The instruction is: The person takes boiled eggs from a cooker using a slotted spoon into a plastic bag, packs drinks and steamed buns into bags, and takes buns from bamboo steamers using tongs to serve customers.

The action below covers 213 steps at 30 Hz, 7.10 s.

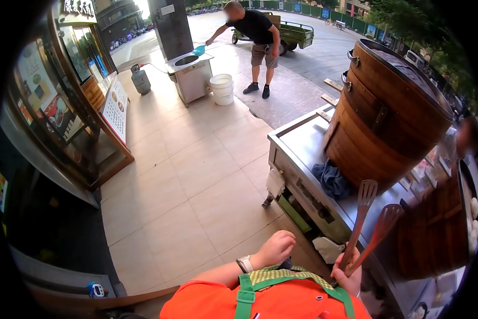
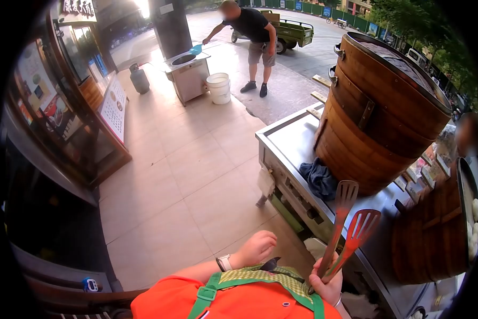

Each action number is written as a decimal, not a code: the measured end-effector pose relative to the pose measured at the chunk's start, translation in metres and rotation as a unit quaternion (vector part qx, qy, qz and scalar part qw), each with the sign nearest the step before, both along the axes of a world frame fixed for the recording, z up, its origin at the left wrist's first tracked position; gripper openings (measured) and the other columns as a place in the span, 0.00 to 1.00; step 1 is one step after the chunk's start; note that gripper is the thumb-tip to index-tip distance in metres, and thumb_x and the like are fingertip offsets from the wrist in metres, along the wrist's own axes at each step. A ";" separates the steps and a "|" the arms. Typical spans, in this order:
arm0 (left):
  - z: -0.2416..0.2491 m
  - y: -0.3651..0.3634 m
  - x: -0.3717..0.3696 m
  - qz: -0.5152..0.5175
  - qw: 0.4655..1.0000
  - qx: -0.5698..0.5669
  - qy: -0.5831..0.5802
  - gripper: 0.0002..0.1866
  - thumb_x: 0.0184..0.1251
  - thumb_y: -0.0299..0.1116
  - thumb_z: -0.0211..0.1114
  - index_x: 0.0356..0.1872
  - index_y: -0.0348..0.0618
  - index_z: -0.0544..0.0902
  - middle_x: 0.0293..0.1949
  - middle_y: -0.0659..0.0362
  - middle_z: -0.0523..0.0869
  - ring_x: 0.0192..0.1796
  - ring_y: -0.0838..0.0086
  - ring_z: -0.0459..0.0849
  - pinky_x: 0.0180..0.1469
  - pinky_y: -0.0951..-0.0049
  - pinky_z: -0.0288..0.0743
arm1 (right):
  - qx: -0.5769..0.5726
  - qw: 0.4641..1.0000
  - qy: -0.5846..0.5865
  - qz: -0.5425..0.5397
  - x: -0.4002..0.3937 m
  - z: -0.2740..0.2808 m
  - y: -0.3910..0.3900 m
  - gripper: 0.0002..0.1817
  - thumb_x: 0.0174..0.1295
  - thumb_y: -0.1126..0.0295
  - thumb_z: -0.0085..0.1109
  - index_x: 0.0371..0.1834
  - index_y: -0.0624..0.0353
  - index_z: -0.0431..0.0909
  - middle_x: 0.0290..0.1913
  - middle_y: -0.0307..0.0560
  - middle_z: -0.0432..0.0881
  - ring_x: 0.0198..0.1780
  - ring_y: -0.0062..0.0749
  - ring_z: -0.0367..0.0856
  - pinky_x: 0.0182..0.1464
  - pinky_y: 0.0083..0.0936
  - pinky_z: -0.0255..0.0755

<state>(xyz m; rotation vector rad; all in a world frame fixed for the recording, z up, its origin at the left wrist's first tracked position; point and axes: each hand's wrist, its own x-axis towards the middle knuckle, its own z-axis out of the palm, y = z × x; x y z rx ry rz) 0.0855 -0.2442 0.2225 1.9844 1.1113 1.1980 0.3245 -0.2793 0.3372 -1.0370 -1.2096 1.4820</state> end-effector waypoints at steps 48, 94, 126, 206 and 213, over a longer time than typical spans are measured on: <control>-0.013 -0.002 0.073 -0.217 0.975 -0.030 0.039 0.06 0.52 0.23 0.57 0.32 0.41 0.73 0.42 0.55 0.76 0.48 0.60 0.73 0.52 0.64 0.67 | -0.049 0.996 0.060 -0.050 0.046 -0.007 -0.050 0.45 0.44 0.66 0.71 0.62 0.67 0.52 0.35 0.40 0.71 0.29 0.20 0.73 0.30 0.15 0.69; 0.065 0.058 0.400 -0.519 0.855 0.023 0.015 0.08 0.50 0.22 0.64 0.33 0.42 0.78 0.40 0.55 0.81 0.43 0.61 0.79 0.44 0.66 0.74 | -0.320 0.501 -0.774 -0.218 0.429 0.282 -0.009 0.29 0.61 0.51 0.49 0.38 0.74 0.76 0.35 0.64 0.80 0.39 0.49 0.81 0.44 0.36 0.74; 0.078 0.098 0.428 -0.569 0.808 0.128 -0.077 0.09 0.46 0.21 0.66 0.31 0.42 0.78 0.38 0.55 0.81 0.42 0.61 0.81 0.43 0.67 0.75 | -0.300 0.693 -0.464 -0.464 0.493 0.254 0.003 0.25 0.64 0.51 0.45 0.24 0.65 0.74 0.17 0.40 0.71 0.14 0.21 0.71 0.12 0.19 0.66; 0.066 0.095 0.386 -0.521 0.842 0.139 0.025 0.10 0.47 0.24 0.66 0.33 0.43 0.78 0.36 0.58 0.81 0.38 0.63 0.80 0.38 0.67 0.74 | -0.179 0.589 -0.679 -0.399 0.479 0.254 -0.025 0.25 0.63 0.52 0.48 0.38 0.70 0.75 0.27 0.51 0.78 0.22 0.32 0.78 0.24 0.28 0.73; 0.069 0.094 0.384 -0.534 0.837 0.117 0.025 0.08 0.49 0.25 0.65 0.32 0.42 0.78 0.37 0.57 0.81 0.39 0.63 0.81 0.39 0.67 0.74 | -0.219 0.457 -0.805 -0.308 0.502 0.237 0.058 0.29 0.55 0.47 0.55 0.42 0.68 0.76 0.41 0.59 0.80 0.44 0.45 0.80 0.46 0.33 0.73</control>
